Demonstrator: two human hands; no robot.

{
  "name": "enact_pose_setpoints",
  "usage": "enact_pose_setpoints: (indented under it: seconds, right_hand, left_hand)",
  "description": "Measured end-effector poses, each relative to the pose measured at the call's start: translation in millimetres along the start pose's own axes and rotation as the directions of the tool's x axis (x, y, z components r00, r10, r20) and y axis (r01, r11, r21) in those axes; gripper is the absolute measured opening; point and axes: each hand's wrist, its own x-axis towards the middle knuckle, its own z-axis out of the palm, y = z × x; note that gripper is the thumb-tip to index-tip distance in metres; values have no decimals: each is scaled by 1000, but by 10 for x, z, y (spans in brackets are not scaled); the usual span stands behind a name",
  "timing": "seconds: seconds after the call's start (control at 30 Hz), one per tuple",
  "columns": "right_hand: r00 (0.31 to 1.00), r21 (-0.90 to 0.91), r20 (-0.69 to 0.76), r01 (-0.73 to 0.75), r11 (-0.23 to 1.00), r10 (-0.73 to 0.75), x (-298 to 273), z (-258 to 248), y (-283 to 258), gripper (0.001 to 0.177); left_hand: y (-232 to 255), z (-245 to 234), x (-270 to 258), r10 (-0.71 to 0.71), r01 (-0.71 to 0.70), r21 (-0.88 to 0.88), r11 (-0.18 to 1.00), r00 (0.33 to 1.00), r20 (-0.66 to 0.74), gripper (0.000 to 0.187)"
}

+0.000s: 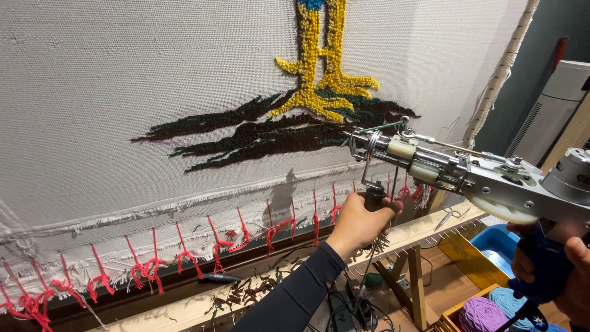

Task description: The person uses a motorized tufting gun to punch dark green and brown yarn into a fabric stretched on a wooden frame, filling in a landscape design. They then set the gun down and use scissors to trim and even out the tufted pile, pressing the yarn flat with their hand.

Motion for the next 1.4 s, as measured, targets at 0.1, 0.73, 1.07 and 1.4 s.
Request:
enact_pose_setpoints:
  seconds: [0.1, 0.73, 1.07, 1.4]
  right_hand:
    - [1000, -18, -11, -9, 1000, 9, -25, 210, -148, 104]
    - [998, -142, -29, -67, 988, 63, 45, 765, -623, 90]
    - [987, -178, -86, -147, 973, 134, 77, 648, -577, 88]
    - [980, -233, -149, -162, 959, 129, -35, 933, -756, 90]
  left_hand:
    - [14, 5, -7, 6, -10, -122, 992, 999, -32, 16]
    - [-262, -248, 176, -41, 36, -67, 997, 996, -80, 15]
    - [-237, -250, 172, -34, 31, -35, 999, 995, -92, 17]
    - [-288, -287, 224, -66, 58, -88, 994, 994, -91, 20]
